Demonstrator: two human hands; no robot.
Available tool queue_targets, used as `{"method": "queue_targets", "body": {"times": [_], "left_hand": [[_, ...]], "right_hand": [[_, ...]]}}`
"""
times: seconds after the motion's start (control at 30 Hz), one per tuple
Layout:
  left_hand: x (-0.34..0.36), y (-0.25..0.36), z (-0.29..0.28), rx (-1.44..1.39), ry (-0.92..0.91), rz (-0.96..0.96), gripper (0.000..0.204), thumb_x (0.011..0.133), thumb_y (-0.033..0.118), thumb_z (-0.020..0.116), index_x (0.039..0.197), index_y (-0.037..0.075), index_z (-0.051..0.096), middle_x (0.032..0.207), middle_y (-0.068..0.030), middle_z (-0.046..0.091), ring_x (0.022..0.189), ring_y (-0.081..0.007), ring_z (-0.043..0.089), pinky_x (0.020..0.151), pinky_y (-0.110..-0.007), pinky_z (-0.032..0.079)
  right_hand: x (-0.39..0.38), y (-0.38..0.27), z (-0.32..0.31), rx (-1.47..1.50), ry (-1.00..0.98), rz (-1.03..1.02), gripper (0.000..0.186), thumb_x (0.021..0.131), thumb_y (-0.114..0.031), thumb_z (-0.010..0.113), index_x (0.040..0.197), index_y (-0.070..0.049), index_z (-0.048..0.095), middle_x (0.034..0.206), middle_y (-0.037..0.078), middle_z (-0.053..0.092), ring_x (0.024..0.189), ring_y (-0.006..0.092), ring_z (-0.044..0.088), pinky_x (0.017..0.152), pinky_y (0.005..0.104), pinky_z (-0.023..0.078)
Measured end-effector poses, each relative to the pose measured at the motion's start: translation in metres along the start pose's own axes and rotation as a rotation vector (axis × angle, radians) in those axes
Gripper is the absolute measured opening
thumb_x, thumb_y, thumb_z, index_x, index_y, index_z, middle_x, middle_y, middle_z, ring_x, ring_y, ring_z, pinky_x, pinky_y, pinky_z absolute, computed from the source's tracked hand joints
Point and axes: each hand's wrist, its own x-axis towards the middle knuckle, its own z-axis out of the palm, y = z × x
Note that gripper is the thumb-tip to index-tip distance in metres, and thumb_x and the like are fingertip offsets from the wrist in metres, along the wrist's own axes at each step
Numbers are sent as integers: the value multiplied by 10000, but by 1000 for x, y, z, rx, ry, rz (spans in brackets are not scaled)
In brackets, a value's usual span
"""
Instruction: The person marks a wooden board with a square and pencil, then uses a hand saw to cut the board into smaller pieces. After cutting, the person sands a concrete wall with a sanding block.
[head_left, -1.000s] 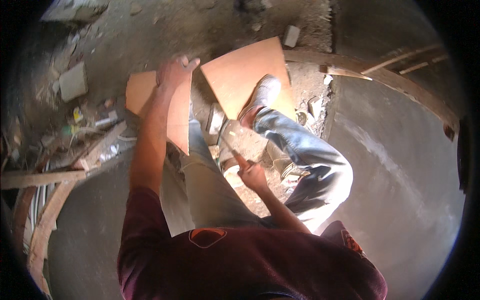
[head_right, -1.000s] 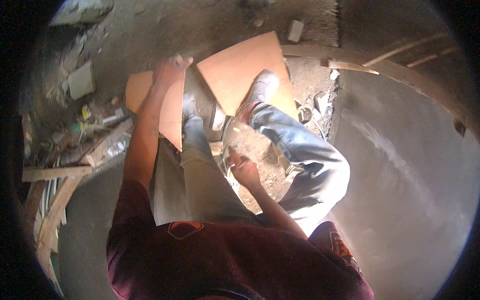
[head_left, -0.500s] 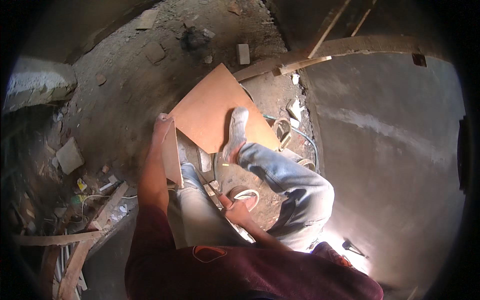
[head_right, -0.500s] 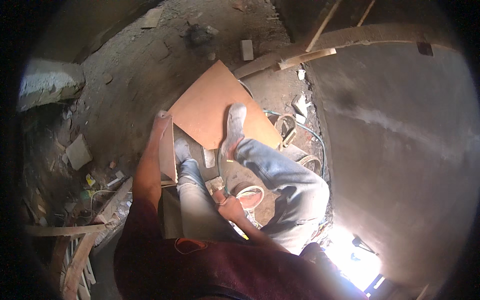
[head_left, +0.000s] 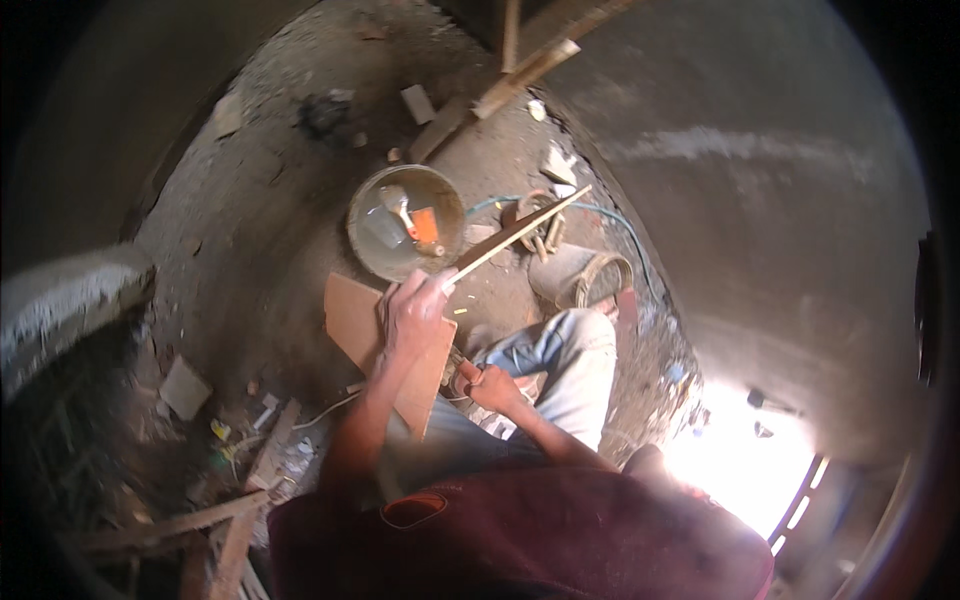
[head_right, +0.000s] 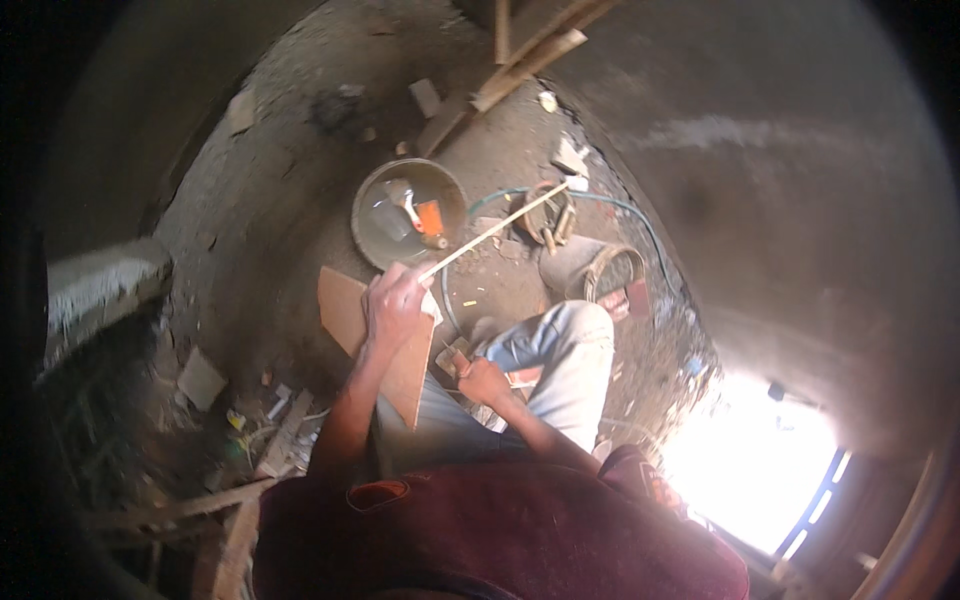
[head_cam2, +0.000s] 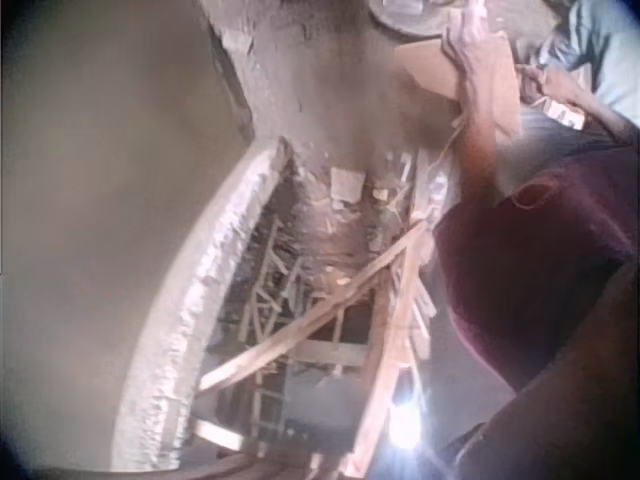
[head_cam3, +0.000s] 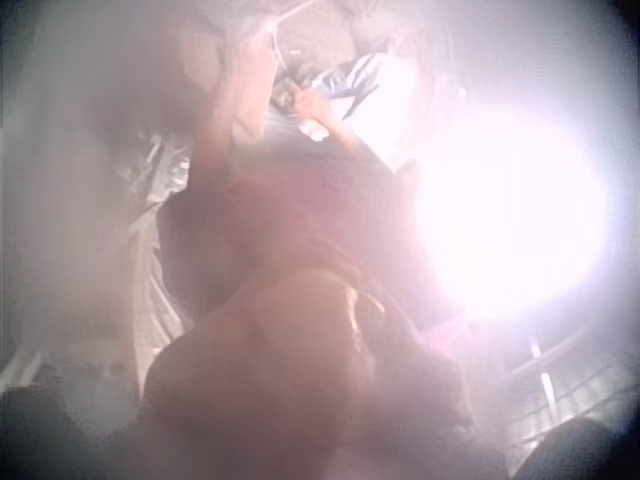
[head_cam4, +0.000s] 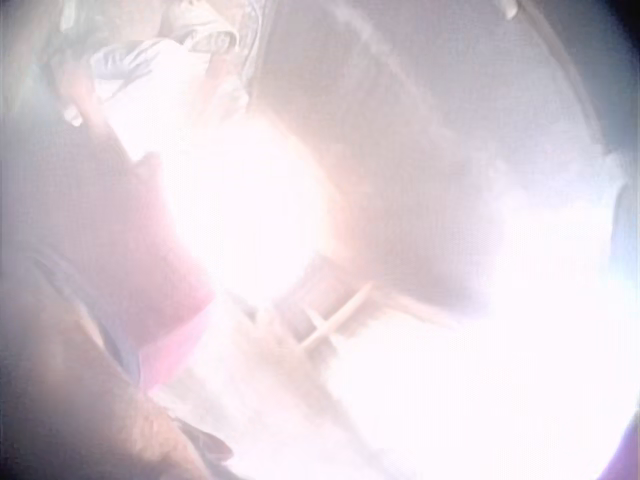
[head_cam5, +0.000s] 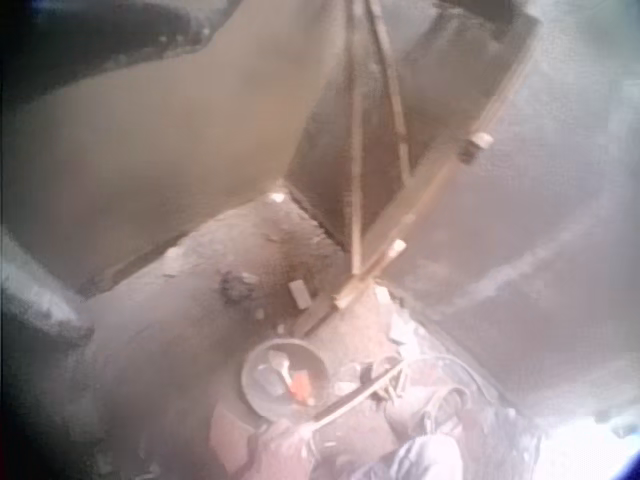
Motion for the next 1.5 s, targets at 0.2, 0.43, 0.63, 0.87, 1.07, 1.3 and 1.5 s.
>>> {"method": "queue_targets", "body": {"times": [0.2,0.43,0.63,0.87,1.07,1.3,1.5], "left_hand": [[3,72,9,88,-89,247,335,793,99,748,1119,162,715,778,-8,578,686,-212,580,606,-365,406],[35,128,16,115,-173,310,211,849,90,701,1057,96,734,863,-52,675,739,-236,625,628,-367,434],[74,203,33,128,-111,191,187,903,68,640,1072,24,707,920,-122,678,821,-281,640,744,-375,487],[145,302,125,144,11,76,245,984,134,578,1133,-37,670,1037,-120,704,937,-204,643,846,-337,495],[211,358,256,-227,4,-118,294,999,177,581,1179,-51,627,979,-72,667,870,-141,603,771,-292,483],[260,374,419,-425,-141,-318,185,981,219,616,1007,38,640,635,59,487,461,-17,378,398,-198,274],[277,374,541,-475,-473,-360,273,878,303,727,945,52,644,545,20,454,406,-96,381,394,-250,259]], "right_hand": [[-13,13,-31,120,120,-66,332,914,-244,466,1140,-112,671,1026,290,675,987,491,639,892,535,506],[-67,36,-103,184,150,-170,421,840,-246,567,1260,-276,579,980,218,679,934,426,652,827,515,517],[-119,134,-149,506,222,-114,430,791,-276,629,1200,-146,653,1063,264,665,1001,416,646,879,464,513],[-168,289,-203,689,295,4,476,733,-348,654,1044,11,682,1063,284,663,1012,428,636,890,475,495],[-229,444,-254,740,426,-92,402,729,-327,721,1031,-61,702,927,244,666,875,414,640,784,449,505],[-369,567,-282,1228,437,468,256,700,-125,737,931,-21,697,689,78,640,618,200,603,594,349,473],[-386,601,-236,1627,606,850,166,755,-121,674,891,-30,697,574,-11,531,433,72,458,401,265,334]]}}
